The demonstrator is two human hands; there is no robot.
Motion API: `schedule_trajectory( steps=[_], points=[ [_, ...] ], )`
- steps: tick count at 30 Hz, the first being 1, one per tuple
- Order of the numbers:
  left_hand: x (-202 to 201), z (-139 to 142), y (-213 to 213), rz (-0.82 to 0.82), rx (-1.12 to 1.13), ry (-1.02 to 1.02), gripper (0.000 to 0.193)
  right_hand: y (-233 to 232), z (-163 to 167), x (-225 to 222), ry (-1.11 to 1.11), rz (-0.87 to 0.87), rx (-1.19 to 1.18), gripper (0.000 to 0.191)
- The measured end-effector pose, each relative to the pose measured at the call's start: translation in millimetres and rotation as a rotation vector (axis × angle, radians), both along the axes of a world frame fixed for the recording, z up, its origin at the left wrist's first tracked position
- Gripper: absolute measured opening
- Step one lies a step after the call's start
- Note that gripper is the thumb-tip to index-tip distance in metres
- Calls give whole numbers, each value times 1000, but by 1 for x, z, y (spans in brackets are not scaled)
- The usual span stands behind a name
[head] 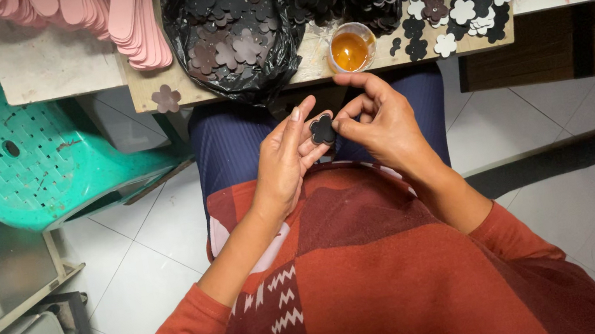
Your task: The person sits on the floor and repeatedly picks up small black and white flower-shaped craft pieces, pressing them together by hand. The person handles the pieces one at a time, alternating between black and white items, and places the assembled pairs on the table.
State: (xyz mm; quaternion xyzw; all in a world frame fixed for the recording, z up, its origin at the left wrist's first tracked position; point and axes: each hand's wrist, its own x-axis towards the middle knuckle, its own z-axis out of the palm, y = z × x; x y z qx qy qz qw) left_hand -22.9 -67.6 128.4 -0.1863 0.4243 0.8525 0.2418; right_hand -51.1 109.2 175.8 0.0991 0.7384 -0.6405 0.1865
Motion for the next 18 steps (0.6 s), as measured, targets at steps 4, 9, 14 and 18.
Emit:
schedule_trajectory(
  steps=[4,9,14,18],
  points=[
    [0,-1,0,9,5,-15,59,0,-1,1,4,2,-2,60],
    [2,-4,2,-21,-79,50,55,-1,-2,1,10,-7,-48,59],
    [1,-6,4,-9,-86,83,58,0,-4,2,13,4,-6,59],
    [0,-2,4,6,-120,64,57,3,-10,5,53,6,-67,62]
  ],
)
